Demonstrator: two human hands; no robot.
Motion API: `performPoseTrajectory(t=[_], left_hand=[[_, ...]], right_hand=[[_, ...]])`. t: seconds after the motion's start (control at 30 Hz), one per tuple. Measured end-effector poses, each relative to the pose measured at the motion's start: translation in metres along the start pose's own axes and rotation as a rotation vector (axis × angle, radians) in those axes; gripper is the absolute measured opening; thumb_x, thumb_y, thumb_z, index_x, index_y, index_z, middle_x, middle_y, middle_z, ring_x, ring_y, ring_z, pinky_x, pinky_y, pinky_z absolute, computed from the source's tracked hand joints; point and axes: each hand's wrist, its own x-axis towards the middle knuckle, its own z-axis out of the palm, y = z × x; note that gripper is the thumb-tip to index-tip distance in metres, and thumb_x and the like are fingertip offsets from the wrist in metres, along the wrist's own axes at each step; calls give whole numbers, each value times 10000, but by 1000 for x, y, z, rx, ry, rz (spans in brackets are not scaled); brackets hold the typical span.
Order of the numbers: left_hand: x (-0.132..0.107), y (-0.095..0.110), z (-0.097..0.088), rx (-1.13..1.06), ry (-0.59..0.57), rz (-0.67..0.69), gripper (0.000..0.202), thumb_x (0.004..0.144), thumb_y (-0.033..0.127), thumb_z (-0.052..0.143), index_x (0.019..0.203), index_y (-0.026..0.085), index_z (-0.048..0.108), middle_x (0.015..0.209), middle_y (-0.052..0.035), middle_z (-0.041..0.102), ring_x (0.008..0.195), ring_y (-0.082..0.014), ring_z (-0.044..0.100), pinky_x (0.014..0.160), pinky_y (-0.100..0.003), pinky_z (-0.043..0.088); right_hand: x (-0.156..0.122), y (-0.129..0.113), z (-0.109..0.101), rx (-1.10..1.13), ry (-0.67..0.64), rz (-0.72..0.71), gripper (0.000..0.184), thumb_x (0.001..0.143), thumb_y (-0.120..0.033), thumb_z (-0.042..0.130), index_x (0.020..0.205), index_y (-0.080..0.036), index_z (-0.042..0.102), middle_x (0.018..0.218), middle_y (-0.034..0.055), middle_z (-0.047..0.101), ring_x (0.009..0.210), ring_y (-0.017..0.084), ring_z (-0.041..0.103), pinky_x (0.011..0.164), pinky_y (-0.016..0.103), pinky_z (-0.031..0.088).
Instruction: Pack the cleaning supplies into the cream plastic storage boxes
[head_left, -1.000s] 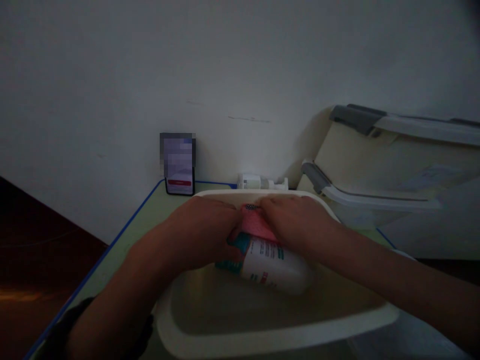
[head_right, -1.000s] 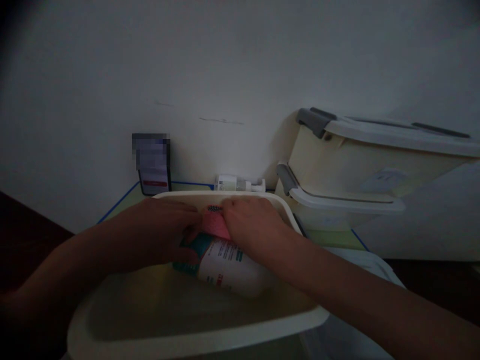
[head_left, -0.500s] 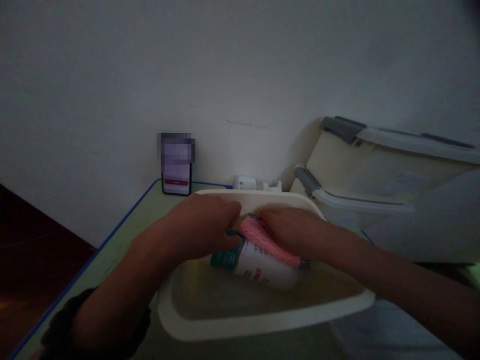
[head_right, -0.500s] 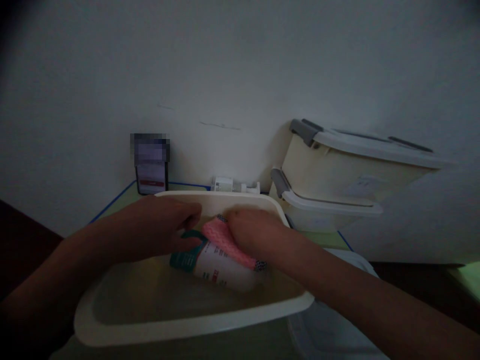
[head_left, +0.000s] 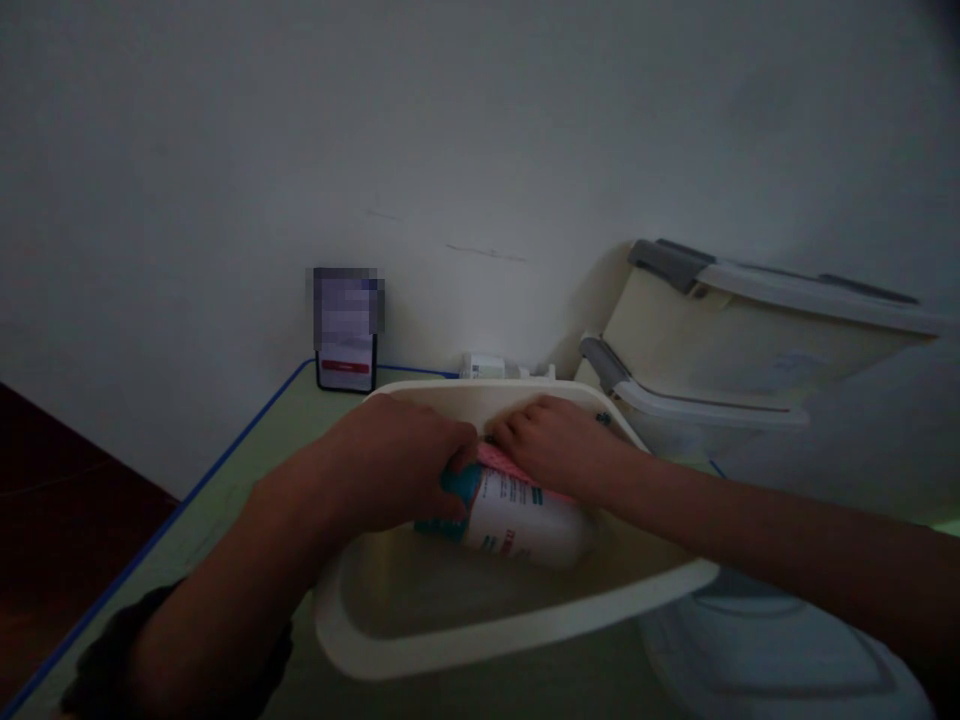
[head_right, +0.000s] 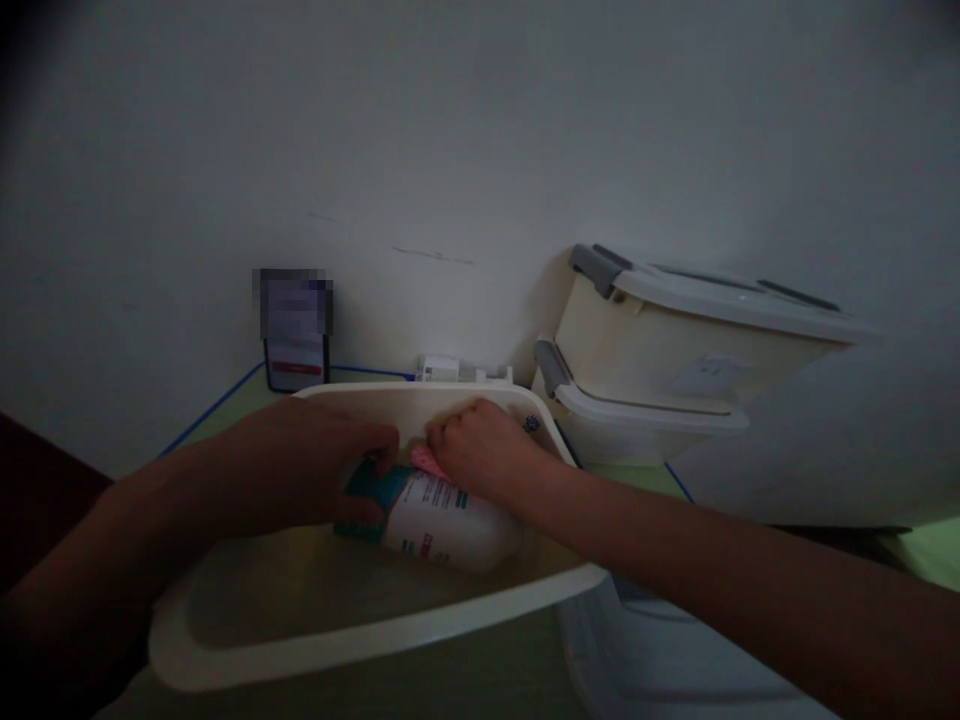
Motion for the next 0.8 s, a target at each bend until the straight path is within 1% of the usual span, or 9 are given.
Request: performPoseTrajectory(t=[0.13, 0.23, 0.3, 0.43, 0.53, 0.63, 0.73, 0.8], left_hand=[[0, 2, -2, -6, -25, -14, 177, 688, 381, 641, 780, 231, 666, 754, -31, 689, 638, -207, 593, 530, -273, 317], [-1, 4, -4, -4, 17, 11, 153, 695, 340, 636, 785, 220, 666, 716, -33, 682, 604, -201, 585, 538, -280, 329], [-1, 4, -4, 1, 33, 23, 137, 701, 320, 631, 783, 216, 666, 713, -41, 684, 606, -212, 590, 541, -289, 336], [-1, 5, -3, 17, -2, 0, 132, 711, 329, 625, 762, 215, 669, 698, -54, 685, 616, -241, 605, 535, -303, 346], [0, 4, -3, 19, -4, 4, 132, 717, 326, 620, 753, 209, 666, 705, -64, 688, 630, -253, 615, 533, -307, 351], [0, 4, -3, 21, -5, 11, 137, 719, 323, 616, 747, 200, 670, 698, -69, 684, 611, -249, 610, 530, -310, 355], [-2, 5, -4, 8, 2, 13, 136, 721, 305, 616, 744, 186, 679, 684, -74, 675, 588, -237, 600, 530, -310, 359], [-3, 6, -5, -4, 4, 12, 127, 720, 281, 618, 747, 177, 686, 693, -81, 675, 596, -238, 603, 536, -312, 364]], right_hand=[[0, 0, -4, -57, 62, -41, 273, 965, -204, 375, 1017, -94, 619, 898, 127, 714, 792, 242, 659, 644, 349, 422], [0, 3, -8, -75, 118, -75, 290, 979, -228, 338, 1046, -116, 596, 956, 122, 694, 872, 248, 632, 709, 370, 419], [0, 7, -8, -71, 132, -85, 248, 969, -219, 371, 1053, -129, 585, 962, 110, 682, 882, 239, 620, 715, 364, 416], [1, 11, -2, -48, 102, -108, 176, 931, -195, 467, 1052, -139, 582, 928, 82, 689, 847, 218, 628, 687, 342, 428], [1, 9, 1, -28, 71, -82, 207, 945, -212, 438, 1069, -127, 580, 966, 102, 695, 817, 221, 647, 653, 340, 442], [2, 5, 1, -5, 42, -39, 256, 962, -240, 397, 1055, -107, 596, 954, 130, 698, 802, 240, 659, 645, 355, 459], [3, 3, -3, 30, 15, -40, 285, 968, -244, 378, 1047, -108, 617, 977, 143, 693, 851, 255, 657, 680, 372, 477], [1, 4, -7, 67, 2, -35, 287, 967, -240, 380, 1057, -119, 624, 1059, 152, 671, 898, 255, 650, 705, 375, 484]])
